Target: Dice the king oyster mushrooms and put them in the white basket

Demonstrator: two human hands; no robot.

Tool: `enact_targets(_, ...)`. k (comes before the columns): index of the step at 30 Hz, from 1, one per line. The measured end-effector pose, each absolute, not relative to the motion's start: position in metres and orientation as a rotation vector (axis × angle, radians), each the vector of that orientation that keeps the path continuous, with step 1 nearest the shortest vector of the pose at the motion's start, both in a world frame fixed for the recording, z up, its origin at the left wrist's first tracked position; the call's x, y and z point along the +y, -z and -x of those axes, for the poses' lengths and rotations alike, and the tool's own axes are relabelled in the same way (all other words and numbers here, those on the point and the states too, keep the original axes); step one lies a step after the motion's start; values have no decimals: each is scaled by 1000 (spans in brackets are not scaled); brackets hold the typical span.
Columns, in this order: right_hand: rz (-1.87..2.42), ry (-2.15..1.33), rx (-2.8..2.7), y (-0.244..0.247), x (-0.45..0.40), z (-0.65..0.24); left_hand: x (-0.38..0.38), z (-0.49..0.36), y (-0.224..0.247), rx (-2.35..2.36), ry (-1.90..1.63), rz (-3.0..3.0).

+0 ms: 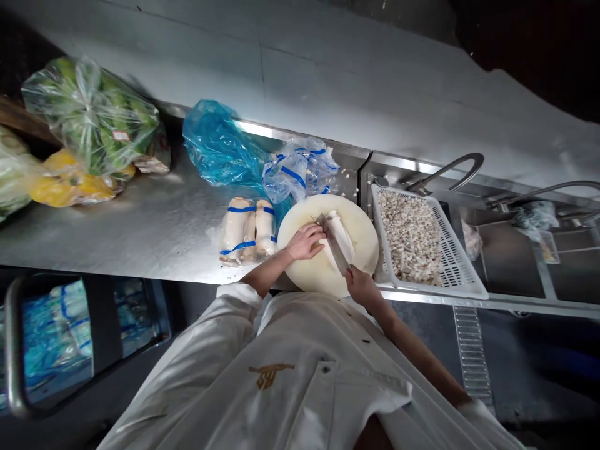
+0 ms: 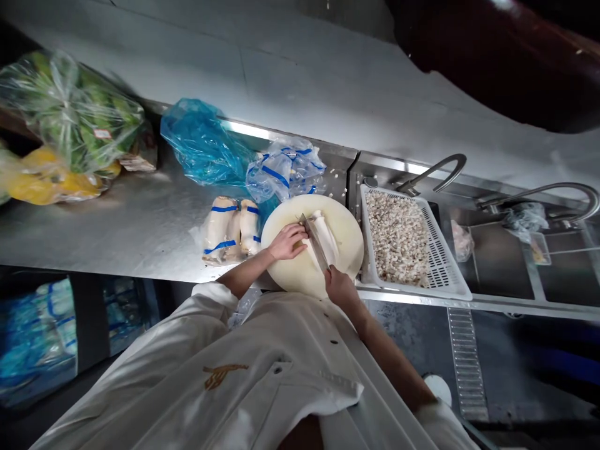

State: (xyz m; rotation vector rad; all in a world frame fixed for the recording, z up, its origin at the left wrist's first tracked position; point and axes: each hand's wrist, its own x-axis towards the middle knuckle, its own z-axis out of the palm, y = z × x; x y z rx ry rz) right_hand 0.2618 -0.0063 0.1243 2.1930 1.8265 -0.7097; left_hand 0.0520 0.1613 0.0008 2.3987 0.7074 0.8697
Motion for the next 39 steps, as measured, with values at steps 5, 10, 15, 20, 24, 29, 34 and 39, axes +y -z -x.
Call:
enact_targets(5, -2174, 812, 1784, -119, 17, -249, 162, -51, -6, 693, -912, -2413)
enact_targets(10, -2150, 846, 1859, -127, 16, -251, 162, -47, -7, 743, -860, -2437)
enact_targets(15, -2217, 926, 1785, -121, 3, -246, 160, -48, -5, 843, -823, -2448)
enact_targets(20, -2420, 917, 1935, -138, -17, -271, 156, -45, -8, 901, -739, -2513)
enact_targets(24, -2557, 827, 1826, -132, -34, -314, 169, -55, -33, 858, -477, -2708)
enact_targets(29, -2494, 973, 1670, -97, -46, -351, 204, -106, -85, 405, 108, -2946)
enact_targets(34, -2483, 1065, 1719, -87, -50, -358, 203, -126, -101, 314, 385, -2998)
enact_targets(39, -2511, 1123, 1743, -82, -49, -368, 186, -113, -104, 470, 434, -3015)
